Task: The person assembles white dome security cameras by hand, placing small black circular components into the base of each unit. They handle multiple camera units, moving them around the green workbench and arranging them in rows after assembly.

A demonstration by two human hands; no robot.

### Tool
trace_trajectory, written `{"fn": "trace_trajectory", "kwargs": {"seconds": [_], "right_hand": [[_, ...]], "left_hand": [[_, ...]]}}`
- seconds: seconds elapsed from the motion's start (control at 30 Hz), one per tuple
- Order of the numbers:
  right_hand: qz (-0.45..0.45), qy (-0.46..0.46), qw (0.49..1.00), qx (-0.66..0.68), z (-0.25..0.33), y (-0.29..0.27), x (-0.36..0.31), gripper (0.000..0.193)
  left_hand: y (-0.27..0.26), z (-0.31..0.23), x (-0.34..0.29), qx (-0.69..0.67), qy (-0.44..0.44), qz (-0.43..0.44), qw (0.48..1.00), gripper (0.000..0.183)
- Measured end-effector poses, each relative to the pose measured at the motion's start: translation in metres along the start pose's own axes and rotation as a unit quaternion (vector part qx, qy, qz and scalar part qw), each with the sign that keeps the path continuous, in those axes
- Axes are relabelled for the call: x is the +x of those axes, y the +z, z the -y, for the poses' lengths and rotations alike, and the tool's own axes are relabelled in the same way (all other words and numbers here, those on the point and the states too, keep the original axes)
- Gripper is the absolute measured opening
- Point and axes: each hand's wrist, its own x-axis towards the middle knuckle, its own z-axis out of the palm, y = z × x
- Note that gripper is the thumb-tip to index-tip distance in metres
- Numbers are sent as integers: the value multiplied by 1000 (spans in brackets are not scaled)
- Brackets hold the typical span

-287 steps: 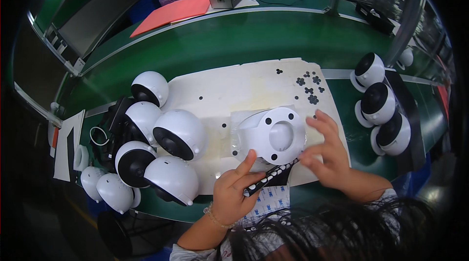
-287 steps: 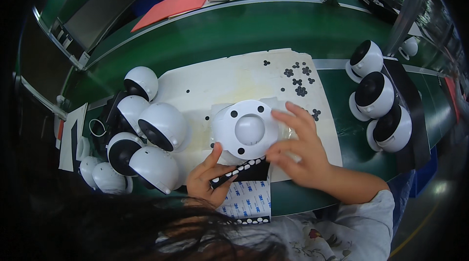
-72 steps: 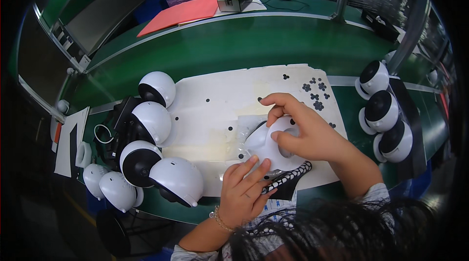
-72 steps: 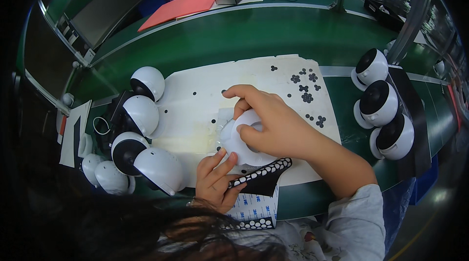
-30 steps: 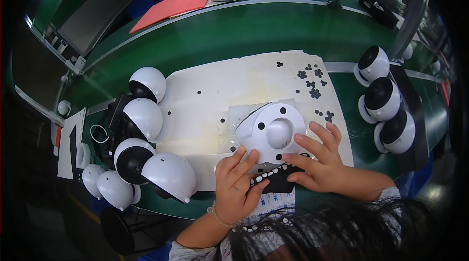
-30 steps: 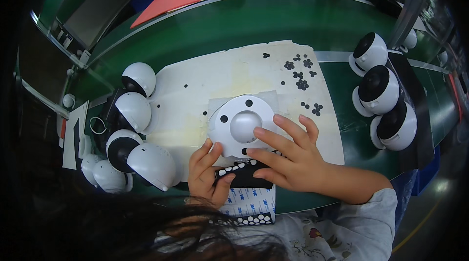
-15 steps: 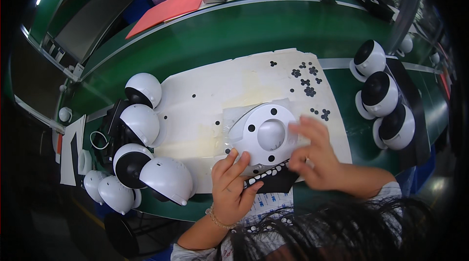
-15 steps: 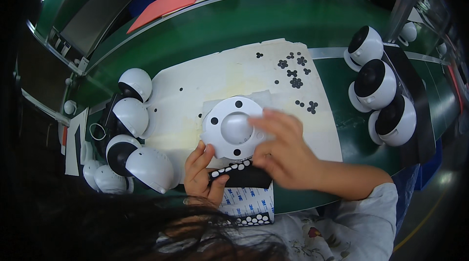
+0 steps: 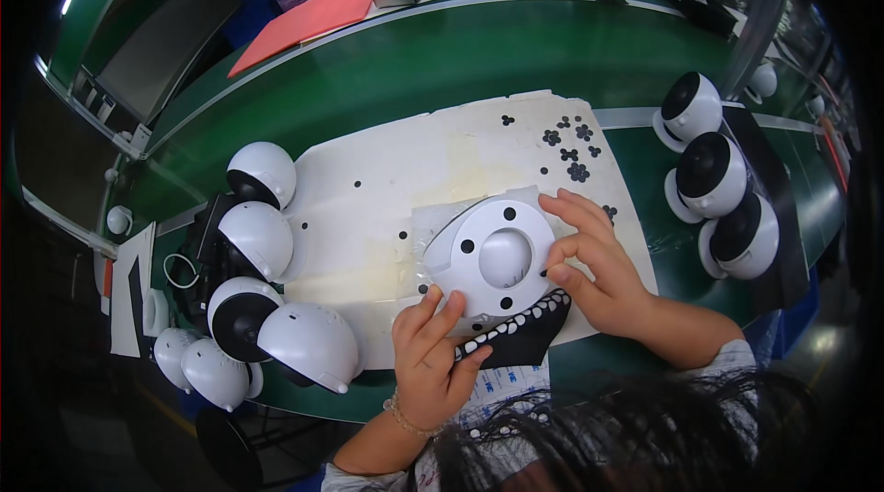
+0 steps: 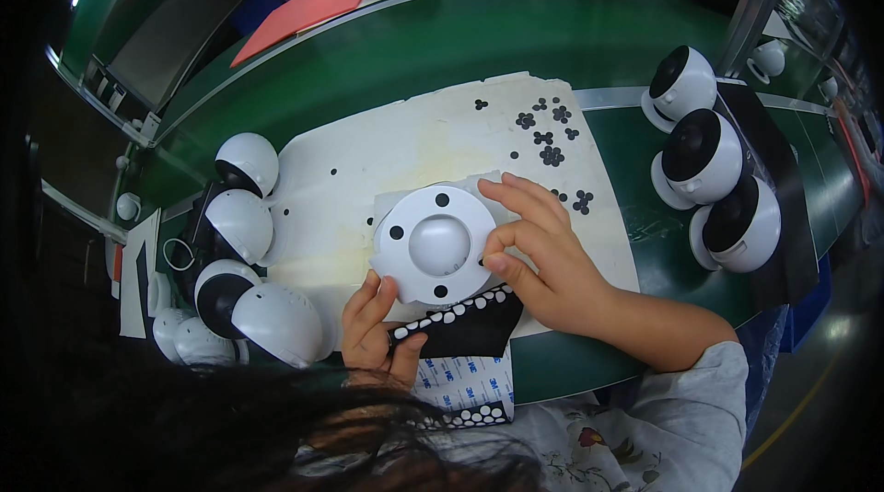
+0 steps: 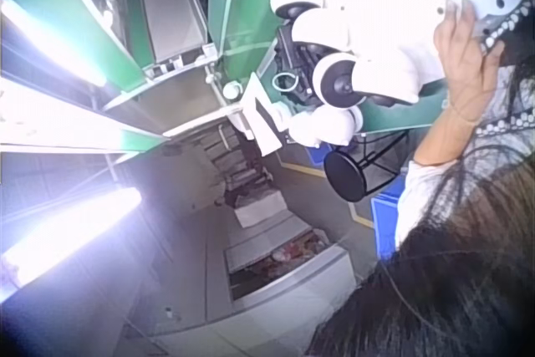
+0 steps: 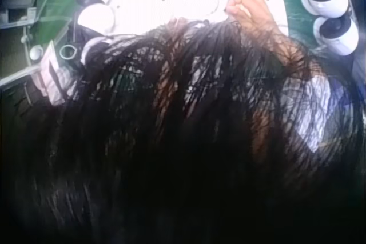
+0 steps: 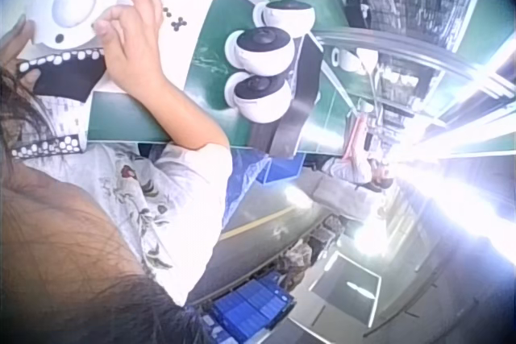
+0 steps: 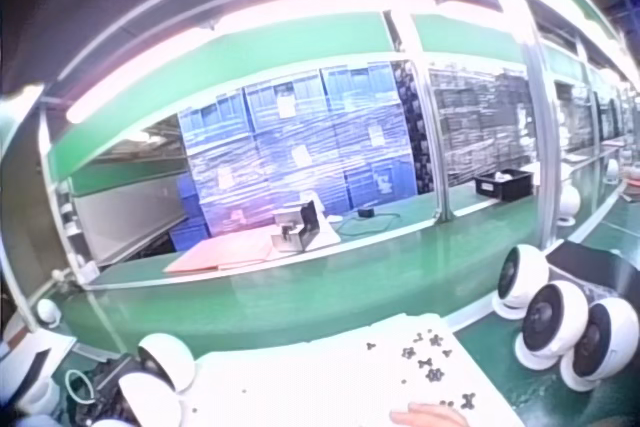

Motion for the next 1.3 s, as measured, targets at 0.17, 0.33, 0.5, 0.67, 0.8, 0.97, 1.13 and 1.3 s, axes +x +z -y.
{"fn": "trace_trajectory", "kwargs": {"seconds": [0.17,0.33,0.5,0.67,0.8,0.97,1.13,1.3], "right_hand": [[-29,-131,973,-186,-6,-6,-8,17],[-123,79,982,116,0,3,-1,19],[25,292,857,425,-22,2,11,20],[-124,270,836,461,-66,-31,66,26],[-184,142,964,-128,-135,-42,102,15],[-101,121,835,-527,-218,-67,101,16],[-27,131,876,-463,-171,-32,126,19],[381,-104,914,-90,5,74,96,24]], "left_hand": [[-2,-2,-1,1,-14,3,1000,20],[-3,-1,1,4,-3,10,1000,20],[-6,-2,5,-7,13,25,1000,20],[-11,2,4,-107,81,82,988,16],[-5,11,-1,-169,140,164,962,26],[-1,15,-4,-167,153,183,957,40],[6,9,-13,-142,184,220,948,39],[23,11,-41,-175,247,194,933,36]]}}
